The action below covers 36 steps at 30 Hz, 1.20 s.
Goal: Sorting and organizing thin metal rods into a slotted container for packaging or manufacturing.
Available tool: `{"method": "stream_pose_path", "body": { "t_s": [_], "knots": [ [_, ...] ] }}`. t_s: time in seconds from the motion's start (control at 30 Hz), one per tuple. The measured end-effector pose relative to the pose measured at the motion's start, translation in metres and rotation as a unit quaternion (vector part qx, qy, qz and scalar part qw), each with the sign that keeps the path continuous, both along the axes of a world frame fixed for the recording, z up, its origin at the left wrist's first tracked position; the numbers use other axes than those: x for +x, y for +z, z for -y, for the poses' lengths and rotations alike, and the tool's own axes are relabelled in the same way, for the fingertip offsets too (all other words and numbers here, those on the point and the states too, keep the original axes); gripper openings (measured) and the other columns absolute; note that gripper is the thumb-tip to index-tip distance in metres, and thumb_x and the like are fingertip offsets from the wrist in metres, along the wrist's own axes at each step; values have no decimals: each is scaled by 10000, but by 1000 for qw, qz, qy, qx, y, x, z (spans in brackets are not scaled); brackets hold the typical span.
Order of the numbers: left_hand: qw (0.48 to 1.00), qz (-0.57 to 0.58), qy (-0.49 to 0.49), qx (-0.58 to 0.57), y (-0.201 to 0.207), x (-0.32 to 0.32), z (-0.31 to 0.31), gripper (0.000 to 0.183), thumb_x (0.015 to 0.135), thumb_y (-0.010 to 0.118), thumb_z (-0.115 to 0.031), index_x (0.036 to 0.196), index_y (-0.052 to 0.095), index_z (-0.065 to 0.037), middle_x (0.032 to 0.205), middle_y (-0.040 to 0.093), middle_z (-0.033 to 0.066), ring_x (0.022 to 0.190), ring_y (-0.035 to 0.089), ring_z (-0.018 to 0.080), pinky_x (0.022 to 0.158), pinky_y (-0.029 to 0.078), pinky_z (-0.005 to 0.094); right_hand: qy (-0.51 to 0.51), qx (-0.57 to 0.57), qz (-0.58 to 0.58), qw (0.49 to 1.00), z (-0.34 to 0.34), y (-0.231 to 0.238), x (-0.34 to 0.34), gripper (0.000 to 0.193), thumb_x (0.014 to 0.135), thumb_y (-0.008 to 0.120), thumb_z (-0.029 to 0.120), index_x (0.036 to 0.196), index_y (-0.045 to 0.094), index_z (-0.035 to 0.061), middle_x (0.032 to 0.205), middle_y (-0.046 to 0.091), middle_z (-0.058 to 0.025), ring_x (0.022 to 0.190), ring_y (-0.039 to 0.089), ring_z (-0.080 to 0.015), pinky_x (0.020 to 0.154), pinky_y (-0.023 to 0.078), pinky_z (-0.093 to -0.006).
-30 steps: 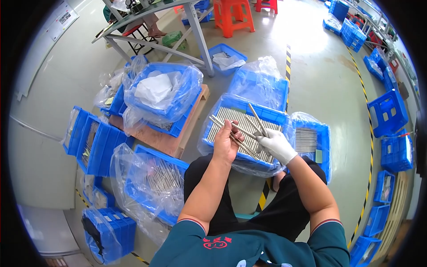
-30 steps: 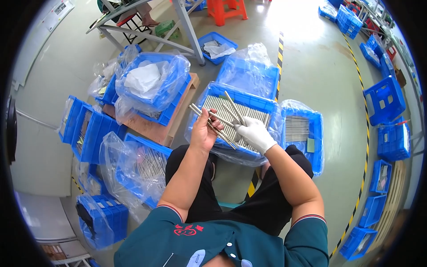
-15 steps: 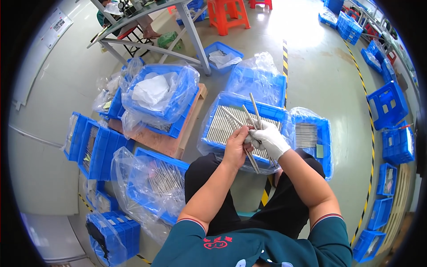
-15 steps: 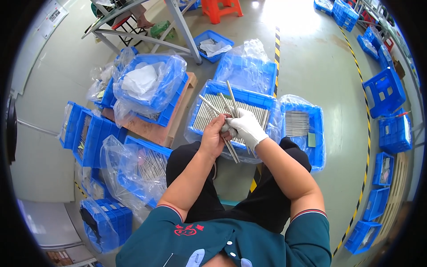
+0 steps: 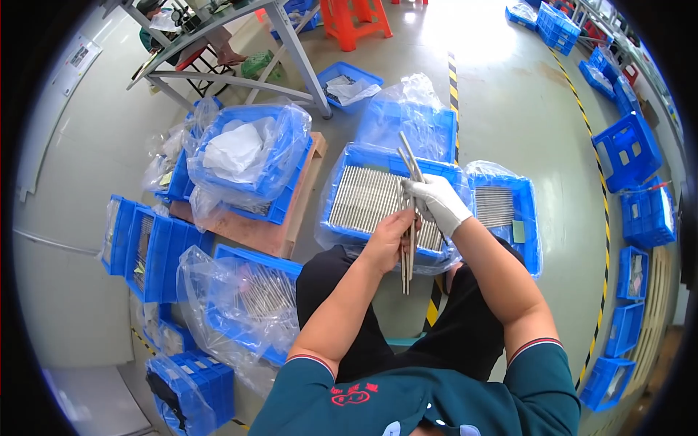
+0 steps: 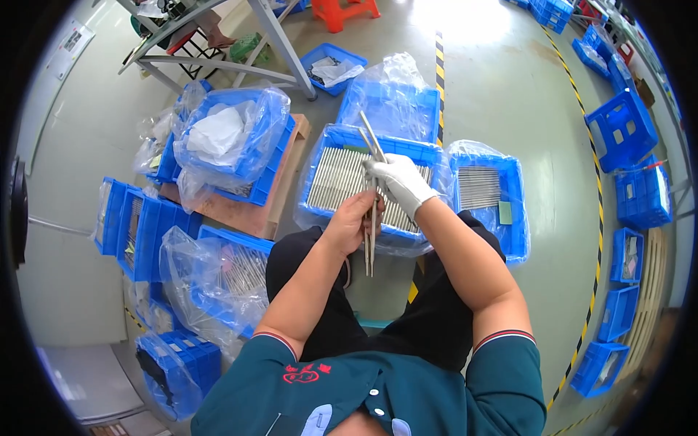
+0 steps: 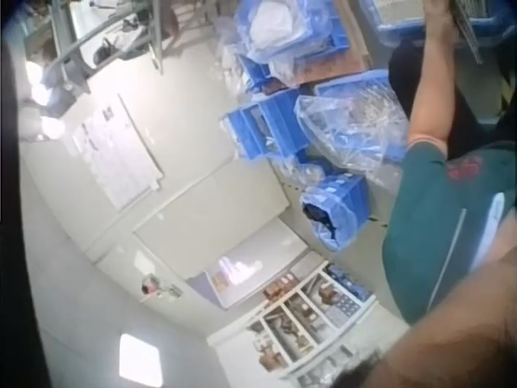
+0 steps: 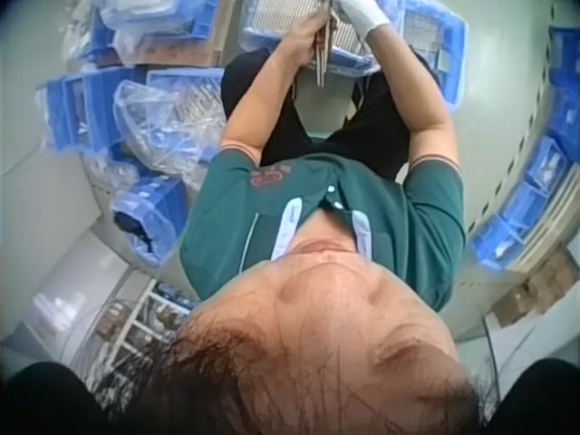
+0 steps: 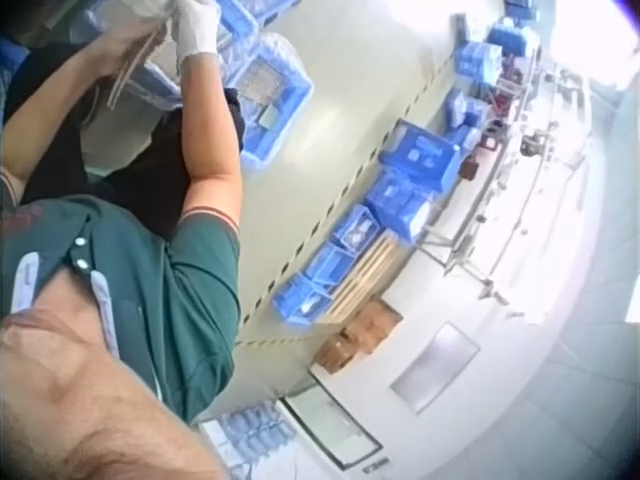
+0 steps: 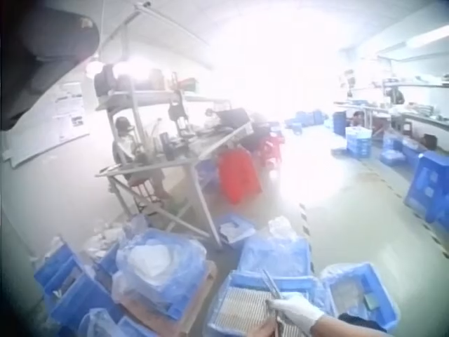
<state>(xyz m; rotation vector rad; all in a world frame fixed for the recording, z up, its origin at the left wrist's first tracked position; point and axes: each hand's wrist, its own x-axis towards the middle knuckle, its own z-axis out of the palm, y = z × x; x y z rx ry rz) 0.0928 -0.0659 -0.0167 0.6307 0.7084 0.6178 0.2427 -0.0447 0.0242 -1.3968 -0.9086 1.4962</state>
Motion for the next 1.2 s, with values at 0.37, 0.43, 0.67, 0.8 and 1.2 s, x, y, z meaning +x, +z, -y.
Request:
{"method": "stream_pose_path", "body": {
  "t_s": [0.37,0.43,0.67,0.8,1.2],
  "knots": [
    [990,141,-11,-29,6,-10,-7,322,946,485,-343,866,573,-44,907,591,87,896,623,282,780,529,417,-84,-42,-94,991,-8,-3,43,257,855,629,304,741,566,83,494,411,49,355,337,-48,340,229,-205],
    [986,163,-13,-28,-2,-14,-12,339,946,479,-354,857,577,-42,965,616,117,1052,586,361,891,486,506,14,-69,-100,993,0,1,24,275,866,619,329,755,566,82,539,468,36,377,351,-39,350,236,-196],
    [984,150,-91,-7,1,-18,-11,305,947,480,-318,884,579,-36,1022,614,158,986,617,338,825,519,480,168,53,262,949,9,8,6,320,835,624,326,848,672,10,650,610,-49,627,581,-121,588,450,-267],
    [983,160,-85,-9,-2,-21,-12,304,931,520,-349,904,590,-55,929,585,71,821,565,205,679,481,353,155,35,130,979,5,-1,2,385,858,585,371,837,654,-6,621,584,-45,589,568,-131,557,447,-285],
    [961,152,229,-6,-10,-24,-31,280,907,564,-339,947,562,-62,771,561,23,702,571,168,701,514,363,113,-15,111,987,26,17,7,299,893,488,252,1024,587,2,673,654,-93,465,503,-93,450,403,-244]
  ]
}}
